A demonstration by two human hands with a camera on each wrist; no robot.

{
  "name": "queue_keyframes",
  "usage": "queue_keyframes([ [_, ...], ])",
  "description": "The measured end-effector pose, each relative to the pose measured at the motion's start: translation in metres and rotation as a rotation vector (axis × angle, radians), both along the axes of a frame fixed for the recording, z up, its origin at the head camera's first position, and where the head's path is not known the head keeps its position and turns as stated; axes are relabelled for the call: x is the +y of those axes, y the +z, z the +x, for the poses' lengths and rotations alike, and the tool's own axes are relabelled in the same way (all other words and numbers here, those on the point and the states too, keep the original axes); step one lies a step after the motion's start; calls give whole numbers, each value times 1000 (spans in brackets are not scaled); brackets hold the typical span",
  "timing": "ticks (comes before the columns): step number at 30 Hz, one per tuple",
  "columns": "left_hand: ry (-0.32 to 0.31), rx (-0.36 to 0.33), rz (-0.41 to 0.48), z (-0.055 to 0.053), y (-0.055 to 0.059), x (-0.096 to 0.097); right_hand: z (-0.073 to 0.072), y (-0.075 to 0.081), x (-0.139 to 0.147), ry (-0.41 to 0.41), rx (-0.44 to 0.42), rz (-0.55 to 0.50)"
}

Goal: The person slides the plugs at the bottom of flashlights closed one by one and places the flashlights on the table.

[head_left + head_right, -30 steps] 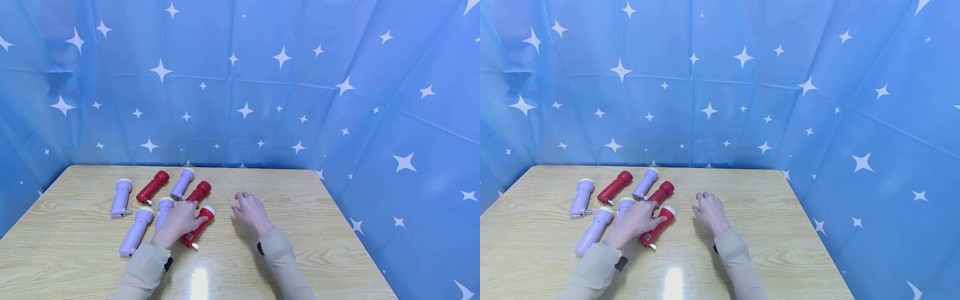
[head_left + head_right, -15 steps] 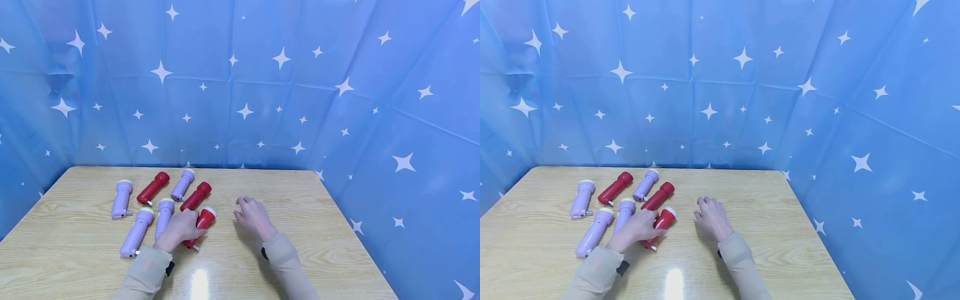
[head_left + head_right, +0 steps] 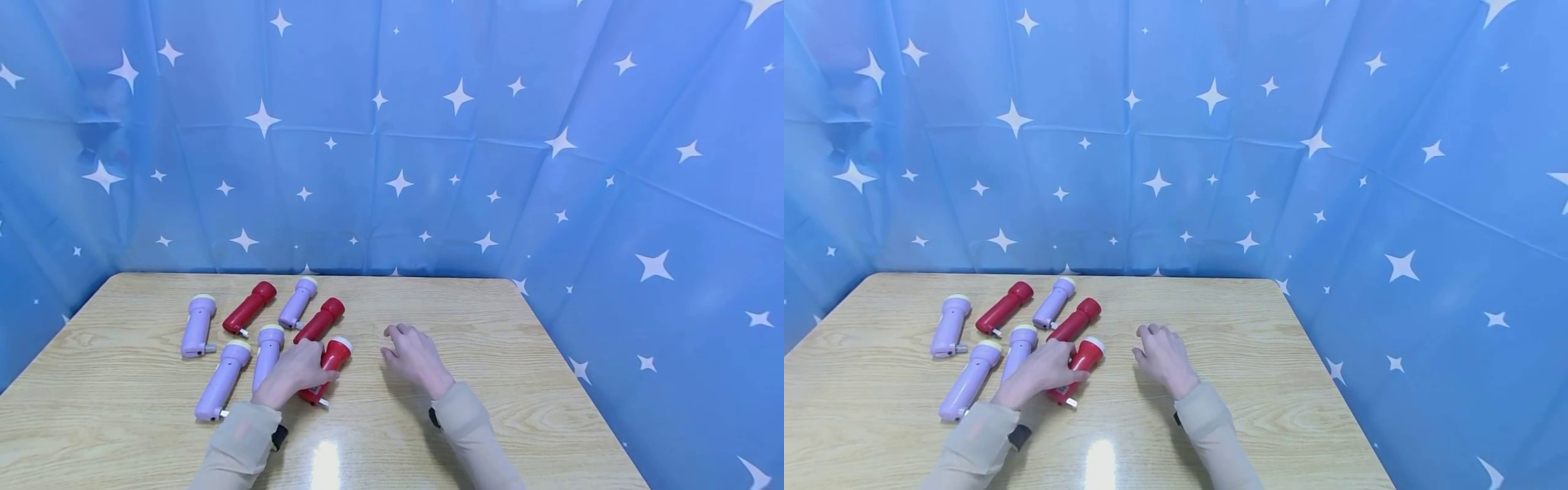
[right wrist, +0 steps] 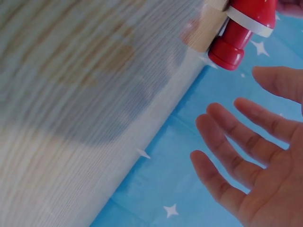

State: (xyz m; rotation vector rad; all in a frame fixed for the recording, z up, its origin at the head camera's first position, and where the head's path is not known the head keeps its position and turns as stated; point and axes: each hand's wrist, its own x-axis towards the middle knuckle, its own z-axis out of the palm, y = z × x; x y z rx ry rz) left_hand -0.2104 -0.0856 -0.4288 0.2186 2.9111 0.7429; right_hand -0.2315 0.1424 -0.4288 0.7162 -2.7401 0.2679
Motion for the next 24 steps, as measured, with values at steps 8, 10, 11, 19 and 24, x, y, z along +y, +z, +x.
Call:
queue_keyframes([
  [8,62,25,73,-7,0,4,4,1,-3,40,27,-1],
  [10,82,47,100,-8,0,5,5,1,-4,50,29,2],
  [11,92,58,111,-8,0,5,5,1,-5,56,32,5],
  [19,166,96,177,-11,3,8,8,0,-9,106,79,44],
  [24,182,149,192,-13,4,10,10,0,-12,126,78,57],
])
